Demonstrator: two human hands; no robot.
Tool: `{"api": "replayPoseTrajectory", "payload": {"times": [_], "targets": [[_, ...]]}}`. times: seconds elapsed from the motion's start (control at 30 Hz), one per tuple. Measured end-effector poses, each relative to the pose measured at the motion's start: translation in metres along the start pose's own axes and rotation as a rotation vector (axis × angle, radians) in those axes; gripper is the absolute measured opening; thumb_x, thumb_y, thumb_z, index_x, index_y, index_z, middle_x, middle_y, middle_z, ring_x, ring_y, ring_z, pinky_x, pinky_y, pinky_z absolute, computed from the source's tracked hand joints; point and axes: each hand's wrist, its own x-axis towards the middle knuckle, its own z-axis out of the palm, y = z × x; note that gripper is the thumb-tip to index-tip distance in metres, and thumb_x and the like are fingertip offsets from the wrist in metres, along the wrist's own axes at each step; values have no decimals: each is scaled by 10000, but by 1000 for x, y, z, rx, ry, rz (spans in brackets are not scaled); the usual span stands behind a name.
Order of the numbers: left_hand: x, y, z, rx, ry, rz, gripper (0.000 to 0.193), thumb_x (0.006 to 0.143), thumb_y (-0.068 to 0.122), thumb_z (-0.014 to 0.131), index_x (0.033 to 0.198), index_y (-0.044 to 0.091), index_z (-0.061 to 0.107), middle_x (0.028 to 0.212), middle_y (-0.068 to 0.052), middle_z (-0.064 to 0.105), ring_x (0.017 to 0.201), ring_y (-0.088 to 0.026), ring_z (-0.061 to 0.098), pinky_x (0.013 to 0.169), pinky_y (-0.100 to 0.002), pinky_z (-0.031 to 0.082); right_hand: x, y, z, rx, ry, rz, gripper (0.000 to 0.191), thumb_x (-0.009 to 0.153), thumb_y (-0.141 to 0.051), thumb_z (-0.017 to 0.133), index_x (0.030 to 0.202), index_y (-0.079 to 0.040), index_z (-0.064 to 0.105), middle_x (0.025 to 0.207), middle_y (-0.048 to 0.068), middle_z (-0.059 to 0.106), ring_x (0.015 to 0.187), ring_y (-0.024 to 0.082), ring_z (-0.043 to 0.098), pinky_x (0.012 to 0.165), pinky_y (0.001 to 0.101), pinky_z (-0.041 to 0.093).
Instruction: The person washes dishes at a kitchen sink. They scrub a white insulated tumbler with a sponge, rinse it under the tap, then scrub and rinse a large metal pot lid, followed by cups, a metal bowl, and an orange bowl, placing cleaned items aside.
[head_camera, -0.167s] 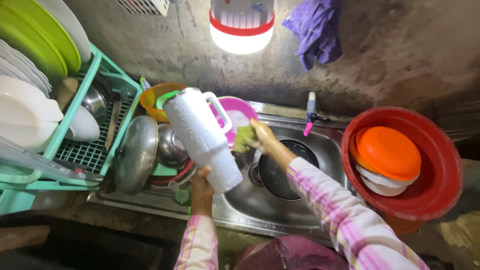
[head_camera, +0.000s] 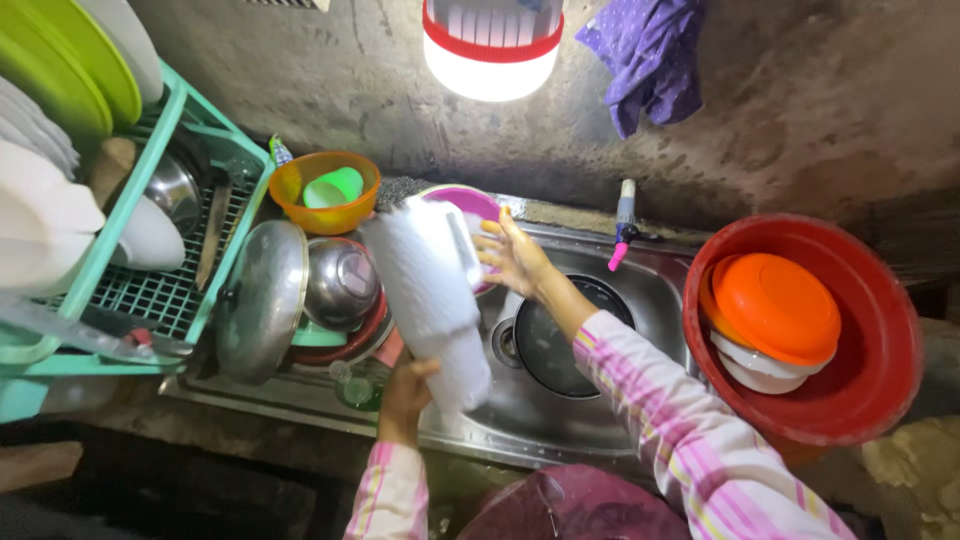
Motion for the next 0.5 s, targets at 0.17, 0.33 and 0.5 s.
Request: {"api": "replayPoseTrajectory", "payload": {"times": [0.17,0.33,0.5], "targets": [[11,-30,2,42,-251,-117,968,694,79,831,1564,75,406,1314,-108,610,1142,-229,609,959,-350,504,-1,48,-67,-231,79,-354,612,1022,-530,520,1449,-91,522,1380,120,635,1234,206,592,1048,367,470],[52,-47,55,371,-161,-57,896,720,164,867,1497,47,436,1372,-85,608,1266,-221,581,1095,-370,443,-58,96,-125,-613,490,-428,389,1055,-423,644,1155,-56,725,827,76,579,725,166,483,620,347,395],[87,-65,115,829,-168,2,765,809,307,841,1447,47,510,1343,-153,636,1252,-269,600,1063,-386,459,-119,114,-147,-652,932,-418,405,887,-451,754,997,-62,727,724,-28,681,620,92,562,541,297,452]]}}
